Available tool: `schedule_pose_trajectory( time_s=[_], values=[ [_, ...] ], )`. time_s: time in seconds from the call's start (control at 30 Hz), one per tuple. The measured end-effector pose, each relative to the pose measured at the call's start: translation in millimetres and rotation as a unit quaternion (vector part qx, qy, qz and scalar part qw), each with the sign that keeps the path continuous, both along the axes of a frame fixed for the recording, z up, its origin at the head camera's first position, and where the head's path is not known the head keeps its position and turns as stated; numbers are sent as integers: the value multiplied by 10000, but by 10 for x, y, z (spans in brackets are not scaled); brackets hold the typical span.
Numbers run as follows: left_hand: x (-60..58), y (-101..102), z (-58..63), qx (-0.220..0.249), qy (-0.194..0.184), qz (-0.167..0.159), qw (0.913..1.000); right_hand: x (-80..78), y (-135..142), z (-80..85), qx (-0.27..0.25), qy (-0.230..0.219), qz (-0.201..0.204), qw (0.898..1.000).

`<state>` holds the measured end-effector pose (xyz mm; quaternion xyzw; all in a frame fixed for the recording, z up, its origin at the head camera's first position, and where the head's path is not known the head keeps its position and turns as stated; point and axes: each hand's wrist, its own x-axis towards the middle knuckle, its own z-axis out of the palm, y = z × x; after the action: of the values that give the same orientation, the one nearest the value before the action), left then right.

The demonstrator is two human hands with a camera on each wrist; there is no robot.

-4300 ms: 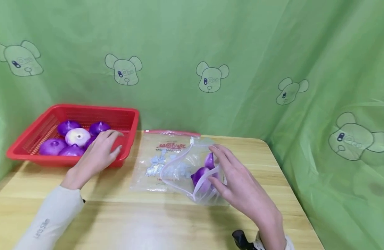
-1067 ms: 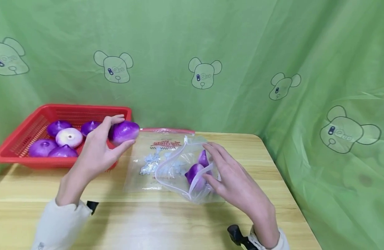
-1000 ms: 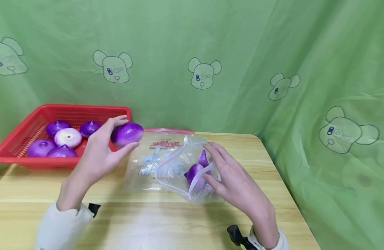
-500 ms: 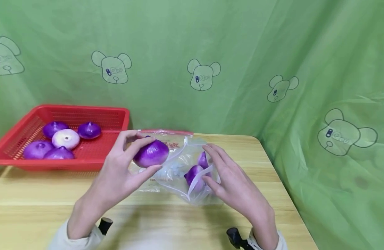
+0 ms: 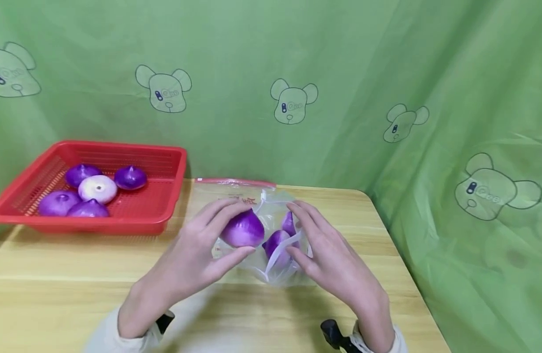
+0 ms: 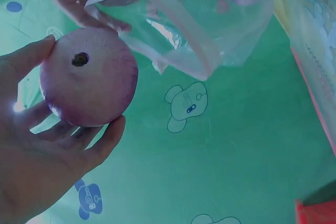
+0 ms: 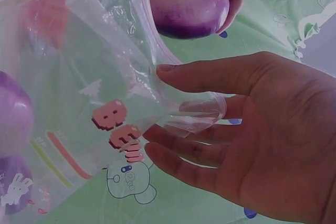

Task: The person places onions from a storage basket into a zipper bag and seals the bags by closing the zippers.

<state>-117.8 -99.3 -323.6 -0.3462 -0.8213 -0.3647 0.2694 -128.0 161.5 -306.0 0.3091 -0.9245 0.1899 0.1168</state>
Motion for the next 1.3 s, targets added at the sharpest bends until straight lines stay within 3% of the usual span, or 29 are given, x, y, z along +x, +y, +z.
schedule_pose_trajectory(
  time_s=[0.17,0.37,0.6,1.03,1.3],
  values=[
    [-38,27,-65,-326,133,61,9994,-15,-6,-4,40,53,80,9999],
    [-52,104,-172,-895,533,488,9934,-34,-4,-5,61,75,87,9999],
    [-34,142,-248,-1684,88,727,9830,-23,-3,11,51,36,82,9999],
    [-56,62,-260,-1775,-170,599,9822,-4,30,27,8,34,0,10000],
    [-49,28,-247,-1779,-424,710,9806,4,39,32,-26,19,-30,10000]
  ],
)
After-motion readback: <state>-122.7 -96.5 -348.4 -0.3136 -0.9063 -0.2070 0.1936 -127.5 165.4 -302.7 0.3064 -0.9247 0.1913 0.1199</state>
